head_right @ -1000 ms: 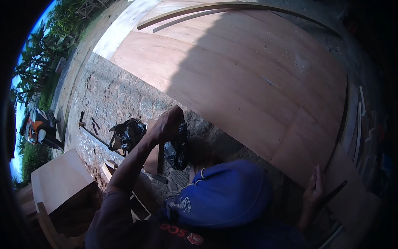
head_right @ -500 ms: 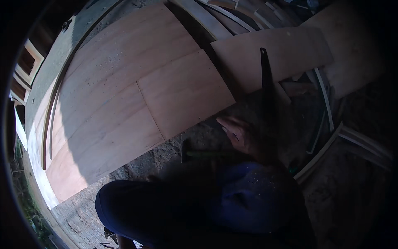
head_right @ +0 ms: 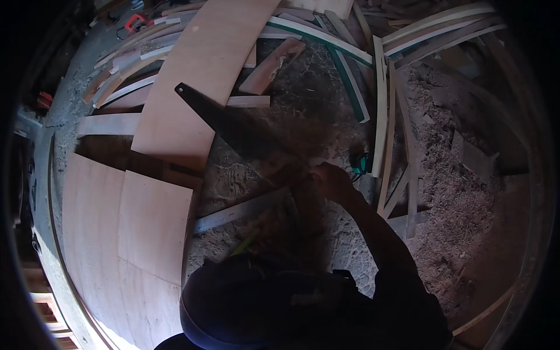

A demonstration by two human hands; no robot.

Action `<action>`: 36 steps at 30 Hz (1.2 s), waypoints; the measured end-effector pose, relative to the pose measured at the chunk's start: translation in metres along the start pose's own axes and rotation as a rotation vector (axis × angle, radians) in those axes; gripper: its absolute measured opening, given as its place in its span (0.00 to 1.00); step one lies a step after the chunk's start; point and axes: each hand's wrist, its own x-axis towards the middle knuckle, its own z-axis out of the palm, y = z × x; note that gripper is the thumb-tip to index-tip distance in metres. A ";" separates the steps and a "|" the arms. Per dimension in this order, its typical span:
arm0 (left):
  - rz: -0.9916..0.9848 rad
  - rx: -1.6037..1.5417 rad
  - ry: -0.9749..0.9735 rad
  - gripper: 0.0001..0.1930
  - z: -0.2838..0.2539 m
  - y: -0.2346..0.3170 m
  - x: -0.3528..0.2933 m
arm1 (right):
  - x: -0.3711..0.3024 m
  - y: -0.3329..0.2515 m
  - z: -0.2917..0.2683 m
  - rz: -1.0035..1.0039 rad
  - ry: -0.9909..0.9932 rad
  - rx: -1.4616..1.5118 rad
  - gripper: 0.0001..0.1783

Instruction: The person hammers nails into a large wooden panel to secure it, then marks a line on the wood with a pencil. They subsequently pick up a long wooden strip and hammer nails into it while it rests on the floor.

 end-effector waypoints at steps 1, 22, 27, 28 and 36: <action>-0.001 0.007 -0.004 0.18 -0.002 0.002 0.001 | -0.007 0.002 0.001 0.022 -0.033 -0.026 0.13; 0.352 0.337 -0.247 0.19 -0.126 0.157 0.116 | -0.038 -0.047 -0.003 -0.248 -0.677 0.100 0.27; 0.588 0.543 -0.139 0.36 -0.041 0.197 0.200 | 0.086 -0.165 0.027 -0.146 -0.201 0.961 0.30; 0.588 0.627 -0.114 0.38 -0.021 0.214 0.207 | 0.120 -0.183 0.053 -0.121 -0.277 1.081 0.27; 0.405 0.357 0.397 0.33 0.108 0.217 0.211 | 0.294 -0.356 0.148 0.042 -0.571 1.443 0.13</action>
